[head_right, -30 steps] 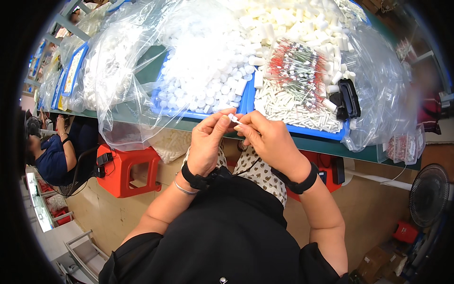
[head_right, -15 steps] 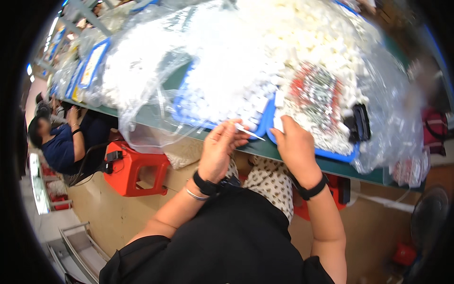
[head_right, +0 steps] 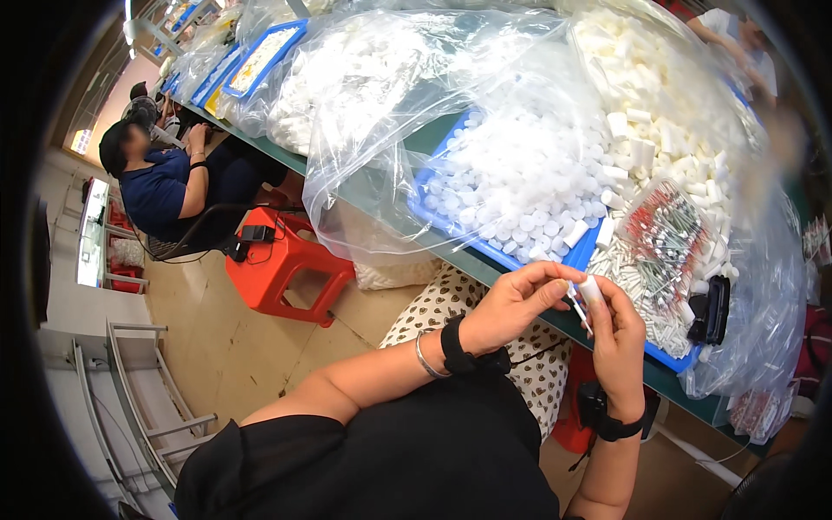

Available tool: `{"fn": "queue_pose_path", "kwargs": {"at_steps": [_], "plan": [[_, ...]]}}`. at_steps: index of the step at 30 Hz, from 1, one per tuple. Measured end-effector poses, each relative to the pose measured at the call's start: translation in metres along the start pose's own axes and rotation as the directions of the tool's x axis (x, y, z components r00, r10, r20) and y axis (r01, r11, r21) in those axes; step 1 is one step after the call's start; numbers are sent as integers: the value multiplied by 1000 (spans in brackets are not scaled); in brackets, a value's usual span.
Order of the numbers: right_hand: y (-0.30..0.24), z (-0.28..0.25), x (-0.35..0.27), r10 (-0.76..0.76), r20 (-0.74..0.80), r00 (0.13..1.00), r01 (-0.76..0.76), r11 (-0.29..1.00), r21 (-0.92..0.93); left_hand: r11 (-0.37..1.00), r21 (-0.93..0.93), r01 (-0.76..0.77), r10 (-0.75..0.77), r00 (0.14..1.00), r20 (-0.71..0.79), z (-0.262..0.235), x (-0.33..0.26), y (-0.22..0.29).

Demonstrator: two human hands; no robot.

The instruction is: The person assembles small white cylindrical components by inserting thin metal pins into them. They pick up a white cylinder and a pin from blue trays on the table, insert the pin into the cylinder, and place the assembled unit into a clear plastic bag. The process is repeated continuously throughout the clip.

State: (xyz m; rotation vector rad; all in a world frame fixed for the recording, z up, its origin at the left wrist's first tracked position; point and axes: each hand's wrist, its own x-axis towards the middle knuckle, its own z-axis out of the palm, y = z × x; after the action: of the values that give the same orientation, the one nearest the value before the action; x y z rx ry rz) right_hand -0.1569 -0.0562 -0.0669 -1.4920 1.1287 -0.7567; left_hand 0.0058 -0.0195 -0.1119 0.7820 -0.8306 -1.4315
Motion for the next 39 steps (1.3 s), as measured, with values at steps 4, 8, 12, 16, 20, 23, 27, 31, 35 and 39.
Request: {"fn": "queue_pose_path", "kwargs": {"at_steps": [4, 8, 12, 16, 20, 23, 27, 31, 35, 39], "plan": [[6, -14, 1, 98, 145, 985, -136, 949, 283, 999, -5, 39, -39, 999, 26, 1, -6, 6], [8, -17, -2, 144, 160, 977, -187, 934, 305, 999, 24, 31, -33, 997, 65, -3, -7, -2], [2, -14, 1, 141, 192, 971, -183, 959, 218, 925, 349, -149, 121, 987, 102, -10, -13, 8], [1, -17, 4, 280, 420, 863, -471, 746, 471, 783, 534, -320, 201, 942, 270, -10, -17, 28], [10, -18, -1, 252, 359, 899, -398, 811, 429, 841, 482, -246, 91, 942, 322, -10, -13, 28], [5, -16, -7, 192, 317, 929, -262, 945, 195, 969, 245, -43, -15, 972, 233, -7, -16, 16], [2, -16, -12, 75, 330, 941, -31, 990, -135, 984, 50, 173, -179, 971, 157, -13, -16, 3], [5, -12, -16, 72, 373, 925, -68, 997, -24, 939, -119, 324, -308, 942, 132, -12, -16, 1], [5, -11, -14, 154, 414, 897, -246, 953, 178, 930, -122, 348, -335, 936, 110, -8, -16, 0], [7, -18, -12, 227, 475, 850, -461, 757, 463, 934, 38, 354, -356, 930, 86, -6, -15, 8]]}}
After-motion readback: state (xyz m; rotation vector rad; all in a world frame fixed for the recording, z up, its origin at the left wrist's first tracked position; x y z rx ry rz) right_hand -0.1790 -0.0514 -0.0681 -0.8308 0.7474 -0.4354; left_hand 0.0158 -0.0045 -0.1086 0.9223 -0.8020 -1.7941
